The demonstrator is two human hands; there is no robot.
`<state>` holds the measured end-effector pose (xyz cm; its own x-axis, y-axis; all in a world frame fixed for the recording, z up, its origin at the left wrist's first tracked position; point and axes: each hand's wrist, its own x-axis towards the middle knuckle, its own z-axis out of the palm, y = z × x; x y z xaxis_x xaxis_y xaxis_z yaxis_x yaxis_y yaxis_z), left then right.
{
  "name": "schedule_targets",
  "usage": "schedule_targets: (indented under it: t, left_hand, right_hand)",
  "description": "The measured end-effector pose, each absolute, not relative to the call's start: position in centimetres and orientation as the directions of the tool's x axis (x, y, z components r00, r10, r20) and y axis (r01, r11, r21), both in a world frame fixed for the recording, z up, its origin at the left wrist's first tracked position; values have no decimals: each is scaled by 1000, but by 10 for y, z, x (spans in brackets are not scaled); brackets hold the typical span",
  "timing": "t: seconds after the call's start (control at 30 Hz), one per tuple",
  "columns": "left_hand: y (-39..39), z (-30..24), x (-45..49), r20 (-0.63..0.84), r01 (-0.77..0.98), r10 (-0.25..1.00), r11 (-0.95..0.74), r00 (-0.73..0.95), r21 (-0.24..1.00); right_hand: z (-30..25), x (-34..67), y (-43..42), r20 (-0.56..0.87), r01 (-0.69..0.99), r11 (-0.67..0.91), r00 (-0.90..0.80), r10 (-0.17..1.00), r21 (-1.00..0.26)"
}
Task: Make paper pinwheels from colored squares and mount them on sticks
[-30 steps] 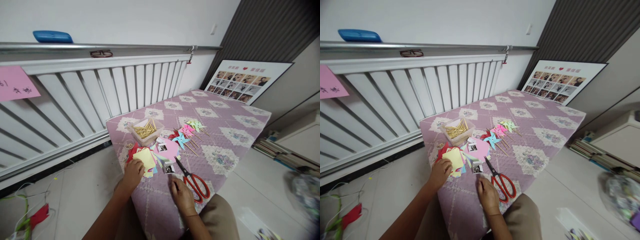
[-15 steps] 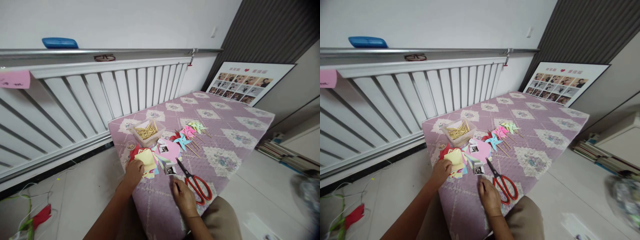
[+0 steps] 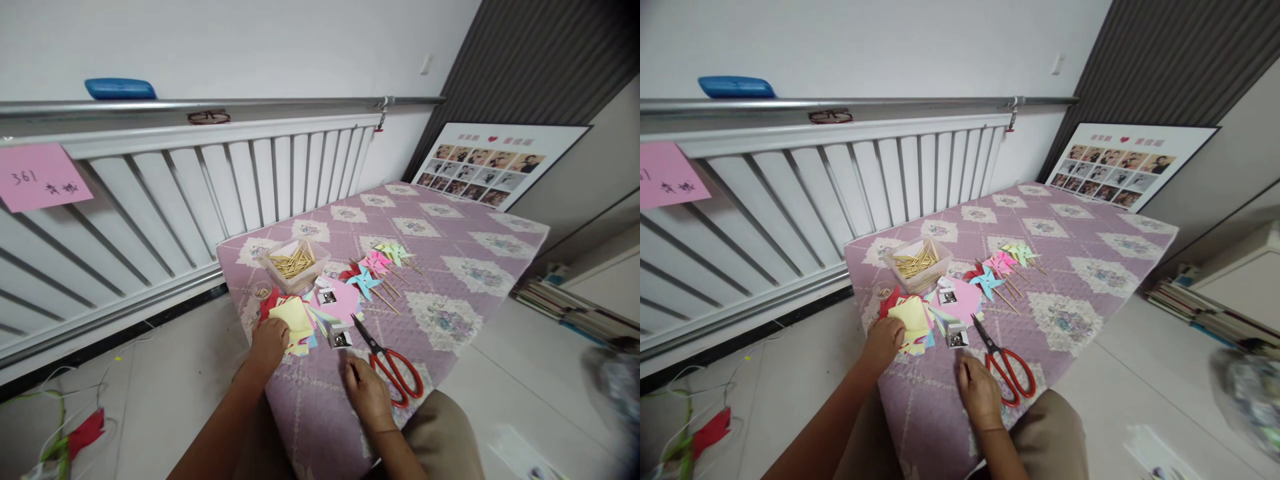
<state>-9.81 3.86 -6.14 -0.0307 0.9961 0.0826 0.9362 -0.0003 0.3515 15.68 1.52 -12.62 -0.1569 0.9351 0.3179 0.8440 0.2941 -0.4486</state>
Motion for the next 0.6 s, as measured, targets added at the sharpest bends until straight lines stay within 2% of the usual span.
schedule_targets:
  t: [0.3, 0.47, 0.6]
  left_hand:
    - [41, -73, -106, 105, 946, 988, -138, 112, 292]
    - [40, -76, -110, 118, 932, 982, -175, 145, 316]
    - [42, -72, -111, 134, 914, 985, -152, 108, 376]
  right_hand:
    - [-124, 157, 15, 305, 841, 288, -156, 940, -458]
    - [-126, 157, 16, 305, 843, 289, -157, 939, -454]
    - [-126, 157, 15, 315, 845, 288, -152, 937, -451]
